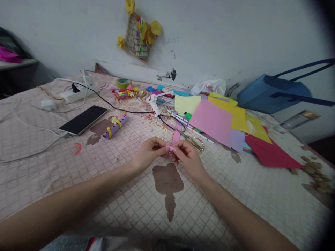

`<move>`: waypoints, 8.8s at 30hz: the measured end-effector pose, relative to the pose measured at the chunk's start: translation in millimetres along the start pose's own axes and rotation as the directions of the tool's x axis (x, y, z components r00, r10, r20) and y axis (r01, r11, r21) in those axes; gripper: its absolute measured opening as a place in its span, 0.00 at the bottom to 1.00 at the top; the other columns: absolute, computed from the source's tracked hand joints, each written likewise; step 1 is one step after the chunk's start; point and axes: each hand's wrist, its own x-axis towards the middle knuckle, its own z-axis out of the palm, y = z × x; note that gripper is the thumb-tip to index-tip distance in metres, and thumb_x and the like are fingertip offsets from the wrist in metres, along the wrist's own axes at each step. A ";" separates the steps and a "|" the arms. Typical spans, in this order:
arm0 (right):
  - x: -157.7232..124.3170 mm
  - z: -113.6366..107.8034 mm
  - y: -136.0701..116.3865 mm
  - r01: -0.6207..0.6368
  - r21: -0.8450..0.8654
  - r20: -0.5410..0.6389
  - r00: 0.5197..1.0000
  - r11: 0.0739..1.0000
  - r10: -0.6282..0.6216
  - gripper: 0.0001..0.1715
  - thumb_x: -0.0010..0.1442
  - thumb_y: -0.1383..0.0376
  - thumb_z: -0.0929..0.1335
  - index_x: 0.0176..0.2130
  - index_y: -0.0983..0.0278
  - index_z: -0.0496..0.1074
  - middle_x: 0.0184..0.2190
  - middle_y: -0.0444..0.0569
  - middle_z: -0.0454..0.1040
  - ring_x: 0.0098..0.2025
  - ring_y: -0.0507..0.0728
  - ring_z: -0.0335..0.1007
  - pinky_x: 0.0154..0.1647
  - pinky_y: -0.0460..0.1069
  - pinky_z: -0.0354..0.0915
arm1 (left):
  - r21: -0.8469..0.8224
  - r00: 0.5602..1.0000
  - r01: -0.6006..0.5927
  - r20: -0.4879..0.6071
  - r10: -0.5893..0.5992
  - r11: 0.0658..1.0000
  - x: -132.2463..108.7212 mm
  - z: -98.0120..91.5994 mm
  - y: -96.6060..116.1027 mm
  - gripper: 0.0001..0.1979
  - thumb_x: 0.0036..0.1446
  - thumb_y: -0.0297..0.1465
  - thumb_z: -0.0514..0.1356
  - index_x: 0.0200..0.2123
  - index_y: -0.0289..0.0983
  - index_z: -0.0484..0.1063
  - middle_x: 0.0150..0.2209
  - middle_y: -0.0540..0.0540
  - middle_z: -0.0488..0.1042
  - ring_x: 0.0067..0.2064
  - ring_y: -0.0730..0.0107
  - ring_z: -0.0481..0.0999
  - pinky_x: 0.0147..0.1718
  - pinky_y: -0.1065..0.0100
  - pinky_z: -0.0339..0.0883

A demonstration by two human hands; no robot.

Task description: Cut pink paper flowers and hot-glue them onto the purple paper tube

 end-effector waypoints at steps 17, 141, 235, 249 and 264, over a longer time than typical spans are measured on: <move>-1.5 0.9 -1.2 -0.012 0.081 0.028 1.000 0.997 0.010 0.13 0.60 0.56 0.62 0.30 0.62 0.64 0.23 0.43 0.67 0.22 0.50 0.63 0.20 0.45 0.61 | -0.039 0.999 -0.048 -0.001 0.048 0.998 0.0 1.2 2.5 0.14 0.45 0.28 0.66 0.31 0.33 0.63 0.25 0.52 0.71 0.26 0.78 0.70 0.26 0.74 0.64; 18.6 -34.5 -11.9 0.015 -0.209 0.000 1.000 0.978 -0.015 0.14 0.53 0.57 0.66 0.34 0.63 0.62 0.24 0.40 0.61 0.23 0.49 0.57 0.23 0.44 0.55 | 0.081 0.983 0.159 0.076 -0.165 0.984 5.5 -8.5 5.6 0.14 0.47 0.38 0.63 0.27 0.33 0.66 0.25 0.50 0.70 0.24 0.79 0.66 0.25 0.74 0.60; -26.8 14.7 -2.4 -0.126 -0.193 0.092 0.985 0.973 0.146 0.22 0.58 0.47 0.59 0.28 0.63 0.59 0.17 0.38 0.55 0.18 0.48 0.53 0.19 0.44 0.52 | -0.147 0.995 0.062 -0.073 -0.073 0.987 9.6 -9.4 26.1 0.10 0.49 0.34 0.63 0.26 0.33 0.68 0.31 0.47 0.73 0.36 0.72 0.71 0.36 0.69 0.63; -27.4 13.7 -3.9 -0.137 -0.272 0.074 0.984 0.953 0.163 0.23 0.56 0.46 0.61 0.26 0.63 0.60 0.16 0.38 0.56 0.17 0.48 0.52 0.17 0.44 0.51 | -0.226 0.994 0.049 -0.082 -0.070 0.973 6.4 -5.3 18.1 0.09 0.47 0.33 0.63 0.25 0.33 0.68 0.28 0.48 0.71 0.31 0.75 0.70 0.35 0.69 0.62; -27.3 13.2 -0.1 -0.138 -0.256 0.060 0.986 0.957 0.158 0.22 0.57 0.47 0.61 0.26 0.62 0.60 0.15 0.38 0.56 0.16 0.48 0.52 0.16 0.44 0.51 | -0.234 0.994 0.036 -0.089 -0.058 0.972 6.1 -4.3 17.4 0.09 0.47 0.33 0.63 0.25 0.34 0.68 0.28 0.49 0.71 0.30 0.76 0.68 0.36 0.69 0.62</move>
